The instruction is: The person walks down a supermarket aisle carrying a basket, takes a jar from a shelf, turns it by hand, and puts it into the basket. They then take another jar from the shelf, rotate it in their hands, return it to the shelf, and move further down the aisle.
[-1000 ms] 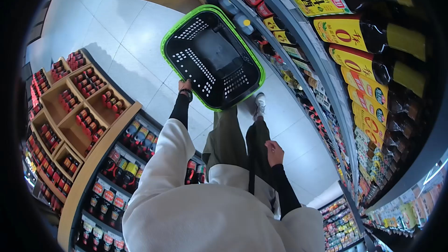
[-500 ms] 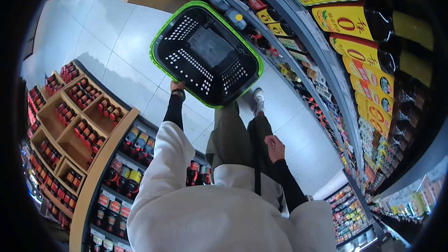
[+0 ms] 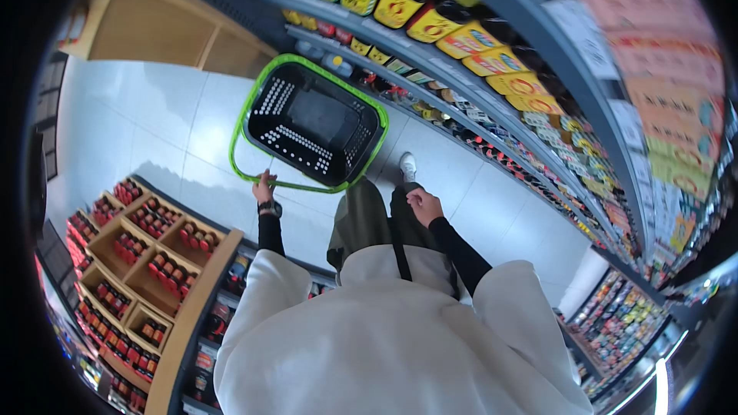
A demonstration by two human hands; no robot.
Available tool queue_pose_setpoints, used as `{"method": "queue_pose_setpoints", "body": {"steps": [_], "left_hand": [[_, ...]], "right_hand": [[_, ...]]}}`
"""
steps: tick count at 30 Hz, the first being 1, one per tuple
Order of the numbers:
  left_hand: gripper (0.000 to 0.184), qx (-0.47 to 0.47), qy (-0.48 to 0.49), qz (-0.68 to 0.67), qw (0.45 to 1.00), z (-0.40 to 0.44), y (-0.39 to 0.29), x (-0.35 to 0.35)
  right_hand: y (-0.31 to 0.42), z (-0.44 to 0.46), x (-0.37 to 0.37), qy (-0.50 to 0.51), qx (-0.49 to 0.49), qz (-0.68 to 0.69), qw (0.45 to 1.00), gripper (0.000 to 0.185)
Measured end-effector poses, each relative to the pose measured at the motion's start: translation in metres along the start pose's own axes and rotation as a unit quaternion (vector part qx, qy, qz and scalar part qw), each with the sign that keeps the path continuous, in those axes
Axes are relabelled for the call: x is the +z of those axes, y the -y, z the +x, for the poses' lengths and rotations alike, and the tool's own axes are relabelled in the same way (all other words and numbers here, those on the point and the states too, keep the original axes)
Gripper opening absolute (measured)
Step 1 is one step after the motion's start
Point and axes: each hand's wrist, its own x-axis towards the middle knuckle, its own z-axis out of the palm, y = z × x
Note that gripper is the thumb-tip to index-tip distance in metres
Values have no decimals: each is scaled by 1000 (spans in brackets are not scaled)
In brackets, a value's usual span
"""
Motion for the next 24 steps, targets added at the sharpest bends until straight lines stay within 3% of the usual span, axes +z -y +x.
{"method": "queue_pose_setpoints", "body": {"steps": [3, 6, 11, 16, 17, 19, 24], "left_hand": [[16, 107, 38, 7, 993, -33, -48, -7], [11, 195, 133, 150, 960, -82, -114, -2], [10, 162, 282, 277, 904, -164, -164, 43], [22, 164, 297, 451, 825, -240, -159, 111], [25, 160, 292, 502, 798, -241, -148, 122], [27, 160, 316, 471, 808, -255, -126, 141], [23, 30, 427, 397, 812, -329, -79, 182]], "right_hand": [[-2, -7, -10, -32, -18, -2, 999, 14], [-18, -17, -20, -70, -42, -22, 996, 14], [-107, -28, -27, -129, -18, -110, 985, 22], [-173, -61, -43, -125, 84, -42, 988, 22], [-198, -61, -37, -144, 77, -100, 982, 21], [-218, -76, -46, -137, 85, -47, 986, 22], [-278, -104, -74, -160, 111, 33, 980, 14]]}}
